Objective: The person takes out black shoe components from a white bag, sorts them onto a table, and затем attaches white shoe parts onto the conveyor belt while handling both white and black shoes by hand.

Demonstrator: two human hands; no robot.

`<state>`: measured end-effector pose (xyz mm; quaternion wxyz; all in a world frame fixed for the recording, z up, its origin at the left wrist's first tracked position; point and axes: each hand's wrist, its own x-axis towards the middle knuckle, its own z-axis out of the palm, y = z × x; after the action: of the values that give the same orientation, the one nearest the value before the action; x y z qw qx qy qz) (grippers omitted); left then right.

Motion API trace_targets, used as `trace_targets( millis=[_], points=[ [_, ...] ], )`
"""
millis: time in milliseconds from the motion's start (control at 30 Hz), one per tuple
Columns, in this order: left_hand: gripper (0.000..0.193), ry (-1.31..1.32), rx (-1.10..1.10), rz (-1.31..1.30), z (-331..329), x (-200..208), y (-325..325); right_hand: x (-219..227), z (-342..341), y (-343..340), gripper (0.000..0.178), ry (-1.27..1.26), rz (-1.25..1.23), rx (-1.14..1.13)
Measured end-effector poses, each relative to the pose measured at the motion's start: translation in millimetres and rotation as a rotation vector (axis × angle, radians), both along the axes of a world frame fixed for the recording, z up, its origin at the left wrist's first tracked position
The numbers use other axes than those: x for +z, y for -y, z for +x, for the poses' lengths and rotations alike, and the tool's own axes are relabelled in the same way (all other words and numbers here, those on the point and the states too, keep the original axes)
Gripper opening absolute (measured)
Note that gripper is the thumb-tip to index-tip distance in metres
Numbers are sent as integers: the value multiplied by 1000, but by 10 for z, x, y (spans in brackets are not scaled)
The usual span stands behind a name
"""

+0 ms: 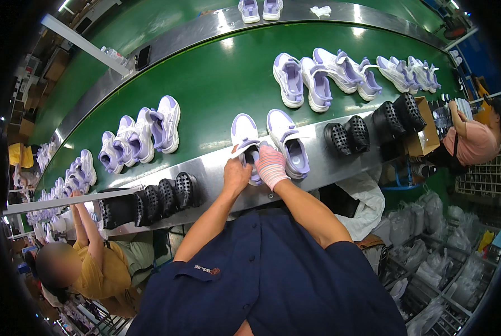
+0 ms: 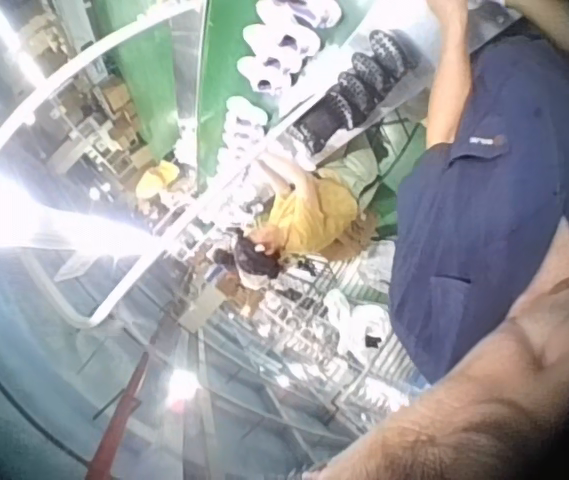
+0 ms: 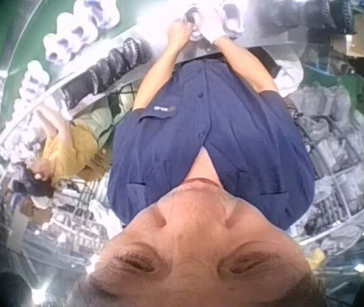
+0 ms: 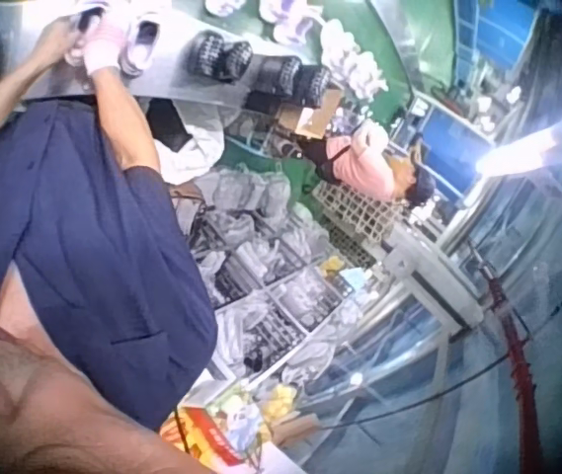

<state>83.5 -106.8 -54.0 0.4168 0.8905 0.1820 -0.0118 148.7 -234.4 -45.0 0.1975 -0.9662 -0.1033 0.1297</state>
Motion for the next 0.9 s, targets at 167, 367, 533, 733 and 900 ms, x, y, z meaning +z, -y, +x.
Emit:
trace_targets(
  millis=[167, 367, 533, 733, 900],
  points=[
    [61, -2, 33, -4, -101, 3, -120, 157, -18, -5, 44, -91, 29, 31],
    [28, 179, 121, 117, -222, 61, -233, 270, 272, -33, 38, 153, 420, 573],
    [26, 164, 254, 15, -179, 36, -148, 304, 83, -105, 42, 218, 170, 781],
    [45, 156, 126, 16, -261, 169, -140, 459, 206, -104, 76, 494, 240, 726],
    [56, 235, -65, 244, -144, 540, -52, 272, 150, 118, 77, 275, 186, 474]
  ],
)
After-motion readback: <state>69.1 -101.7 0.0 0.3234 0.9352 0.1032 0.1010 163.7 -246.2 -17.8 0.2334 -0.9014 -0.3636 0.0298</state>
